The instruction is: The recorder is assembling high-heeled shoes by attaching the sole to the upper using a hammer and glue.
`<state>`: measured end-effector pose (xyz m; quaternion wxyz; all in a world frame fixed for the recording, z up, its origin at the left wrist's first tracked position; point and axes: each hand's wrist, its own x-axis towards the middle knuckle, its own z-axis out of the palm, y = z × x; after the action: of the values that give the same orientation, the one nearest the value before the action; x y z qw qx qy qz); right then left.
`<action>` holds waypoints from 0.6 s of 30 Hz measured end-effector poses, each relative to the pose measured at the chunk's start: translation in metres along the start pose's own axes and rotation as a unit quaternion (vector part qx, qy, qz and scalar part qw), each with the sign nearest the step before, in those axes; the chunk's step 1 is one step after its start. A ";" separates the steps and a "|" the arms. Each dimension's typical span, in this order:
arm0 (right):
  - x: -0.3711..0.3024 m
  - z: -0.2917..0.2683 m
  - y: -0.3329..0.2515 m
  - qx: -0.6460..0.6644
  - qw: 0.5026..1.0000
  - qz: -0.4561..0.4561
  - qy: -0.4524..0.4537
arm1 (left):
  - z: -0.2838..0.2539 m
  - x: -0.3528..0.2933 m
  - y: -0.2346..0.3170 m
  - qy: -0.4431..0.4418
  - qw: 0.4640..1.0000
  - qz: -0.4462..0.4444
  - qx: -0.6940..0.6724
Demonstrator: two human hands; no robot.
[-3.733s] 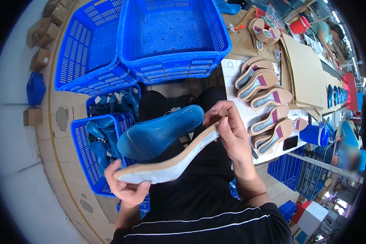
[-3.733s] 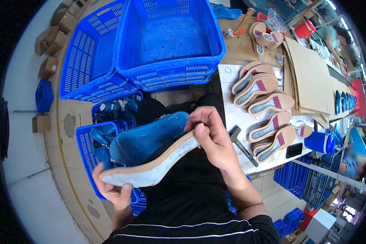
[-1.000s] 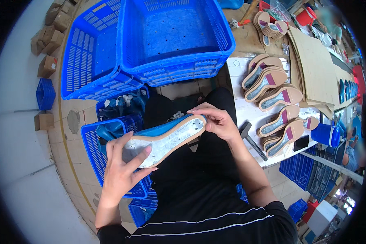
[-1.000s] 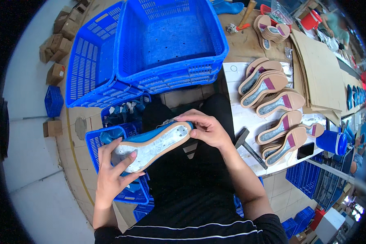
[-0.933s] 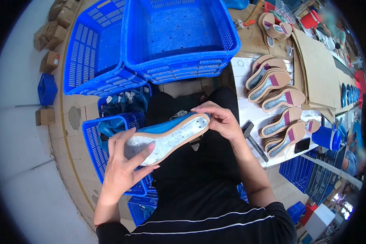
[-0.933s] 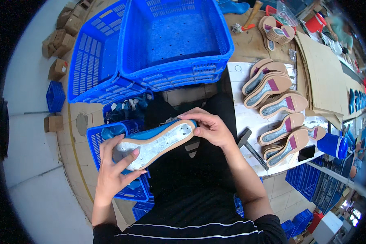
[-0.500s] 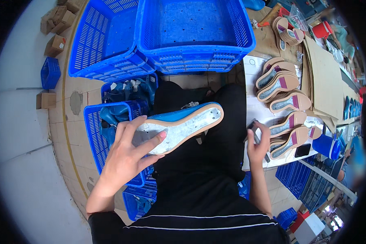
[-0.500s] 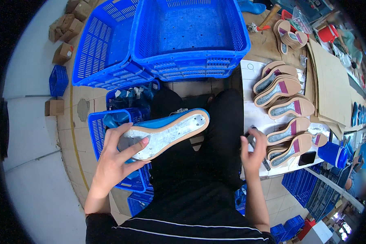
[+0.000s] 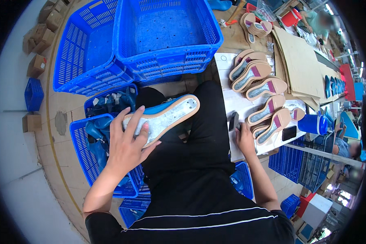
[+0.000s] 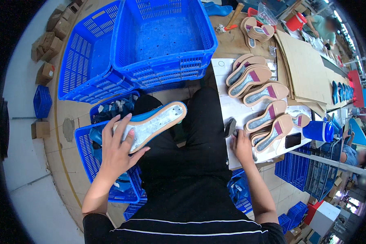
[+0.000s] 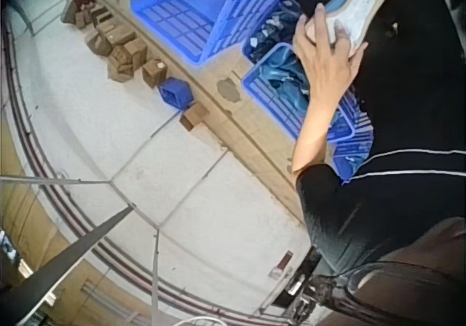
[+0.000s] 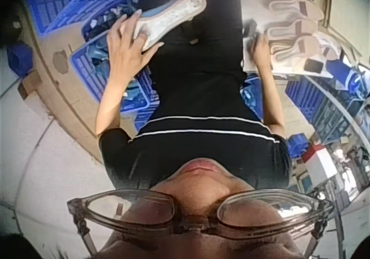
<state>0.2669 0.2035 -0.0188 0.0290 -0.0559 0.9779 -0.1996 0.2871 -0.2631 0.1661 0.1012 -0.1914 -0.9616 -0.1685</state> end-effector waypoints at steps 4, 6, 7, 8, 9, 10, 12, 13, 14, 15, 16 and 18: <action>0.001 -0.061 -0.077 0.210 0.967 0.121 -0.083 | 0.011 -0.006 -0.002 0.037 0.998 0.017 0.040; 0.006 -0.095 -0.129 0.253 0.964 0.060 -0.046 | 0.010 -0.003 0.000 0.039 0.998 0.012 0.042; 0.009 -0.112 -0.150 0.253 0.966 0.012 -0.050 | 0.007 0.000 0.004 0.031 0.997 0.018 0.067; 0.013 -0.124 -0.171 0.231 0.972 -0.048 -0.022 | 0.005 0.004 0.006 0.022 0.995 0.026 0.093; 0.016 -0.139 -0.190 0.224 0.970 -0.084 -0.042 | 0.006 0.004 0.007 0.023 0.995 0.027 0.092; 0.020 -0.146 -0.204 0.225 0.969 -0.063 -0.082 | 0.007 0.005 0.007 0.025 0.996 0.014 0.088; 0.031 -0.157 -0.224 0.213 0.964 -0.141 -0.076 | 0.006 0.004 0.007 0.029 0.996 -0.003 0.088; 0.035 -0.158 -0.229 0.212 0.964 -0.143 -0.077 | 0.006 0.004 0.008 0.025 0.996 -0.005 0.084; 0.038 -0.159 -0.232 0.210 0.957 -0.196 -0.039 | 0.005 0.004 0.008 0.021 0.997 -0.008 0.079; 0.041 -0.158 -0.235 0.207 0.946 -0.249 -0.001 | 0.005 0.003 0.007 0.023 0.997 -0.011 0.080; 0.042 -0.158 -0.237 0.206 0.945 -0.253 -0.004 | 0.006 0.003 0.007 0.022 0.997 -0.009 0.078; 0.044 -0.155 -0.237 0.196 0.946 -0.260 0.001 | 0.006 0.004 0.006 0.023 0.997 -0.012 0.076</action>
<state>0.2337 0.0414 0.2151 -0.0146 -0.3013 0.8711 -0.3875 0.2856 -0.2543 0.1632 0.1353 -0.1672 -0.9714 -0.1005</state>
